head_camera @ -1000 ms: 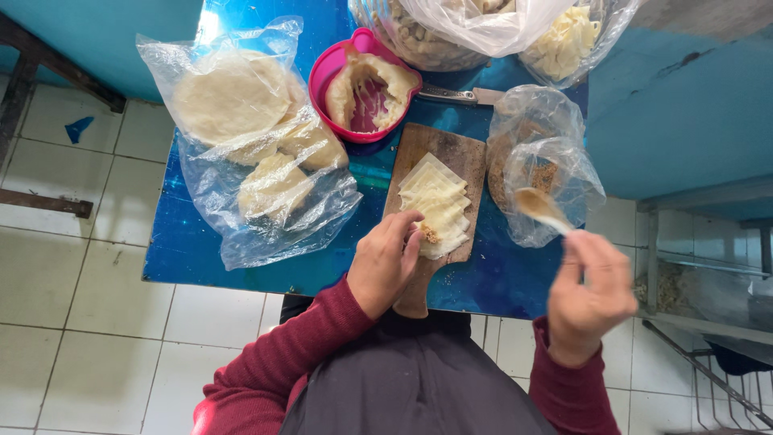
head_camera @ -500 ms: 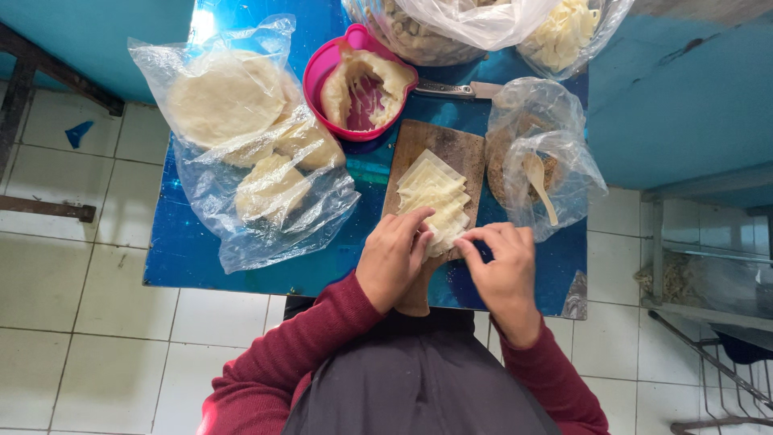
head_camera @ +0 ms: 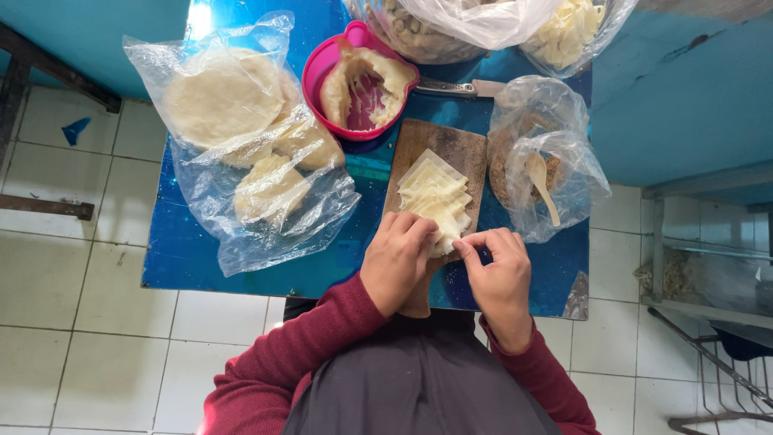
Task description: The person folds dumplings at a table. They take a square wrapper, spoon filling from a plastic bag onto it with a spoon, then fold and pinch the wrapper closed by hand on a small wooden board, setting finished dumplings aside and repeating with new wrappers.
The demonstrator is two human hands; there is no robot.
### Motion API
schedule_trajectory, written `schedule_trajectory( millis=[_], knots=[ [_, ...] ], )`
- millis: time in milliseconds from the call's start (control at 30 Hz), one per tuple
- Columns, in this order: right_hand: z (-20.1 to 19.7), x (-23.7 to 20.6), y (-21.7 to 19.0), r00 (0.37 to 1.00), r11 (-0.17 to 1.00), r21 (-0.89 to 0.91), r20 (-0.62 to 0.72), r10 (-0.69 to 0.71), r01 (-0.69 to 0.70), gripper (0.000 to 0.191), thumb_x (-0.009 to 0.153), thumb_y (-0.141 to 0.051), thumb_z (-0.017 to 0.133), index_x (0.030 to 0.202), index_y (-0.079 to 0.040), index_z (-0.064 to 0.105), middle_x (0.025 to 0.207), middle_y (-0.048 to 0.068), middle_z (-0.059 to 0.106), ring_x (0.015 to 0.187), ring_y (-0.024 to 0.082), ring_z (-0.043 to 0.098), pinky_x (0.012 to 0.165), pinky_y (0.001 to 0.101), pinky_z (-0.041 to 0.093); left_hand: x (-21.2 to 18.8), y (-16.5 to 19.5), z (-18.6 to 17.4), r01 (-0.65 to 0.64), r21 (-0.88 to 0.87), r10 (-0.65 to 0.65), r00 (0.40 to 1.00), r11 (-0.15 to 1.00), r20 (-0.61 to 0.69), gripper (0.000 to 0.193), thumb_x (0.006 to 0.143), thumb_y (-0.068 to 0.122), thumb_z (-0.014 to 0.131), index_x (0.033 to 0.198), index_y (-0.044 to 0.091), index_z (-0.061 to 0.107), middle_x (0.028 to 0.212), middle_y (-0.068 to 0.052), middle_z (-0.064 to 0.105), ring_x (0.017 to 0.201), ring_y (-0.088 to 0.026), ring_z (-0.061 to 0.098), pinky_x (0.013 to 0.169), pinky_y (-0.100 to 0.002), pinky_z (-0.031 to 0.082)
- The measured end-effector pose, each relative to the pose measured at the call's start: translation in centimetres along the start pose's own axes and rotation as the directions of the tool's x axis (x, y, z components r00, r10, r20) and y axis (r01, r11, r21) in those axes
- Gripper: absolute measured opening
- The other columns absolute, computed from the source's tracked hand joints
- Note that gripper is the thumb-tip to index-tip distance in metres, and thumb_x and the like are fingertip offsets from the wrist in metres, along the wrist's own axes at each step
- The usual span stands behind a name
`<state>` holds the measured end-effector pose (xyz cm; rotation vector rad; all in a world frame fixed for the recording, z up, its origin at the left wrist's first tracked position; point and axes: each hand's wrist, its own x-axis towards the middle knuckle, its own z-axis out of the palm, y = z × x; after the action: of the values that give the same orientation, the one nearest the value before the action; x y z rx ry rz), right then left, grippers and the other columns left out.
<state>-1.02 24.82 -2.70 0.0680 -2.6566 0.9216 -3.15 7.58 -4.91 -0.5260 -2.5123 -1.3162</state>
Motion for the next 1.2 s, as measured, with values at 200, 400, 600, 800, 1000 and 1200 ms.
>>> schedule_trajectory(
  millis=[200, 400, 600, 800, 1000, 1200],
  knots=[
    [-0.2, 0.0, -1.0, 0.993, 0.968, 0.227, 0.071, 0.097, -0.111, 0.011, 0.090, -0.009, 0.078, 0.095, 0.000, 0.073, 0.091, 0.009, 0.073, 0.076, 0.018, 0.066, 0.070, 0.0286, 0.053, 0.2, 0.1, -0.2, -0.016, 0.003, 0.016, 0.999, 1.000, 0.028, 0.017, 0.090, 0.005, 0.067, 0.107, 0.009, 0.065, 0.100, -0.011, 0.061, 0.097, -0.032, 0.057, 0.086, -0.041, 0.050],
    [0.2, -0.2, -0.6, 0.975, 0.921, 0.334, 0.156, 0.157, -0.202, 0.013, 0.098, -0.003, 0.066, 0.108, 0.000, 0.073, 0.101, 0.008, 0.077, 0.091, 0.010, 0.072, 0.079, 0.0265, 0.056, 0.5, 0.4, -0.5, -0.108, -0.051, 0.112, 0.991, 0.993, 0.078, 0.036, 0.076, 0.005, 0.071, 0.112, 0.008, 0.064, 0.104, -0.011, 0.059, 0.099, -0.033, 0.058, 0.086, -0.040, 0.050],
    [0.8, -0.2, -0.4, 0.975, 0.874, 0.439, 0.167, 0.146, -0.207, 0.018, 0.095, -0.001, 0.067, 0.113, -0.002, 0.066, 0.102, 0.008, 0.078, 0.094, 0.010, 0.073, 0.083, 0.0243, 0.058, 0.3, 0.2, -0.5, -0.118, 0.011, 0.117, 0.988, 0.993, 0.099, 0.027, 0.081, 0.014, 0.077, 0.104, 0.009, 0.064, 0.101, -0.010, 0.059, 0.097, -0.031, 0.058, 0.085, -0.039, 0.050],
    [0.0, 0.2, -0.8, 0.981, 0.986, 0.065, 0.113, -0.157, 0.150, 0.033, 0.085, 0.005, 0.068, 0.113, -0.011, 0.078, 0.100, 0.010, 0.066, 0.091, 0.026, 0.060, 0.081, 0.0348, 0.051, 0.0, -0.2, -0.7, -0.104, 0.049, 0.097, 0.987, 0.993, 0.125, 0.025, 0.079, 0.013, 0.076, 0.101, 0.006, 0.064, 0.102, -0.011, 0.059, 0.099, -0.032, 0.057, 0.087, -0.039, 0.050],
    [-1.2, 0.3, -1.1, 0.987, 0.973, -0.166, 0.000, -0.160, 0.158, 0.033, 0.085, 0.003, 0.065, 0.112, -0.011, 0.076, 0.108, 0.009, 0.063, 0.096, 0.030, 0.055, 0.090, 0.0426, 0.046, 0.1, -0.3, -0.8, -0.092, 0.028, 0.086, 0.985, 0.995, 0.149, 0.025, 0.079, 0.013, 0.076, 0.101, 0.006, 0.068, 0.103, -0.011, 0.060, 0.100, -0.032, 0.057, 0.089, -0.039, 0.049],
    [-0.8, 0.5, -0.6, 0.979, 0.952, -0.230, 0.052, -0.196, 0.203, 0.030, 0.081, 0.001, 0.067, 0.102, -0.017, 0.077, 0.110, 0.005, 0.065, 0.102, 0.030, 0.055, 0.092, 0.0428, 0.043, 0.1, -0.5, -0.8, -0.090, 0.014, 0.087, 0.986, 0.996, 0.142, 0.027, 0.079, 0.016, 0.078, 0.101, 0.004, 0.068, 0.104, -0.012, 0.060, 0.100, -0.033, 0.057, 0.089, -0.039, 0.050]
  ],
)
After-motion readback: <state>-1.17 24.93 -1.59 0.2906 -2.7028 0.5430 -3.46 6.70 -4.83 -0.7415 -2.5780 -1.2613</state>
